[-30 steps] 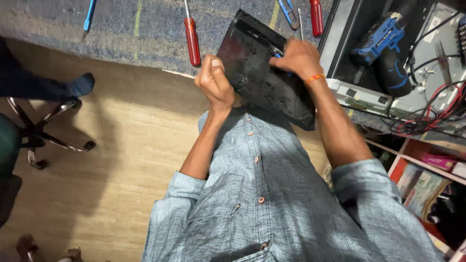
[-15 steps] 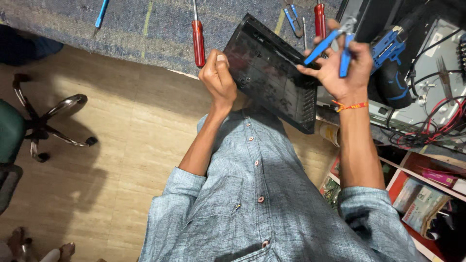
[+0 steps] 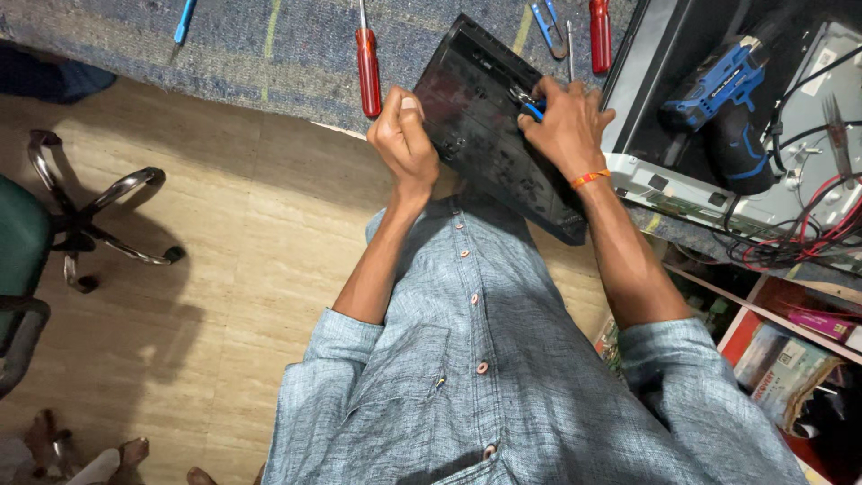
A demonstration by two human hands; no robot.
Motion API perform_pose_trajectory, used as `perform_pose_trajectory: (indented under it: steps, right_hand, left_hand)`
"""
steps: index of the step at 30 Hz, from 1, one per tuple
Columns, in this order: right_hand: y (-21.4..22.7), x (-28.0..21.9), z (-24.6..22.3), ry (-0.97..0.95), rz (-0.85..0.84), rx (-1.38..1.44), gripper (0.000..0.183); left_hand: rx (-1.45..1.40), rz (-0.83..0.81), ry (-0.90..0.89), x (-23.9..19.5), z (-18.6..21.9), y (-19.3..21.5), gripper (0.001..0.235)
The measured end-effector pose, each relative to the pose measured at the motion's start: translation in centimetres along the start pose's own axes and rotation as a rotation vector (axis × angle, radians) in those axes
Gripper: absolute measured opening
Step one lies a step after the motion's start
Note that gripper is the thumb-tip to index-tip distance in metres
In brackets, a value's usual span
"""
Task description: The person uses a cordless drill to remove screws from a black plastic casing. They then use pliers to pull out internal components and wires from the casing. The person continues to manipulate the casing and internal parts with pliers and a screwdriver.
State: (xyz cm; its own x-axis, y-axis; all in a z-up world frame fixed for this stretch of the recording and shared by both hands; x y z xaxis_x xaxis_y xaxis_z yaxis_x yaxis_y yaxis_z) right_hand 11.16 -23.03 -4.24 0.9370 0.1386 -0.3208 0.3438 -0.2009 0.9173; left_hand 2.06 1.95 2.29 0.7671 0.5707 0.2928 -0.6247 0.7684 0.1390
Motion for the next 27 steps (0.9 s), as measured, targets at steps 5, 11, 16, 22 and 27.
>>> perform_pose_trajectory:
  steps: [5,11,16,22,27]
  right_hand:
    - [0.1,-0.2,-0.5,0.021,0.055,-0.028,0.045]
    - [-0.1,-0.5,0.1,-0.034,0.023,-0.040,0.047]
    - [0.1,-0.3,-0.1,0.004,0.078,-0.040,0.051]
    - [-0.7,0.6,-0.6,0.085,0.089,-0.010,0.050]
    - [-0.4,0.8,-0.9,0.153,0.149,-0.045,0.050]
  left_hand:
    - [0.009,0.001,0.003,-0.1,-0.1,0.2,0.027]
    - [0.004,-0.015,0.001,-0.2,-0.1,0.1,0.027]
    - [0.003,-0.006,-0.011,0.0,0.0,0.1,0.026]
    - [0.009,-0.010,0.007,-0.1,-0.1,0.1,0.027]
    - [0.017,-0.013,-0.001,-0.1,0.2,0.0,0.027]
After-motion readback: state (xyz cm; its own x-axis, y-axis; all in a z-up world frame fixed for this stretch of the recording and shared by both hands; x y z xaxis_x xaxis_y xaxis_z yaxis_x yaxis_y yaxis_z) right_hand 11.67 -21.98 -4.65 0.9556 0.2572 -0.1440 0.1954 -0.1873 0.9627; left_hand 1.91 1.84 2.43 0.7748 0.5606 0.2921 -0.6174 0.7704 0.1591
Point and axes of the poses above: each hand's wrist, its own x-axis towards the middle knuckle, its own y-axis out of the back of the hand, z = x × y, the point moved 8 cm from there along x, towards the middle knuckle, and after that the axes turned 3 degrees about -y, right-handed, at the moved point
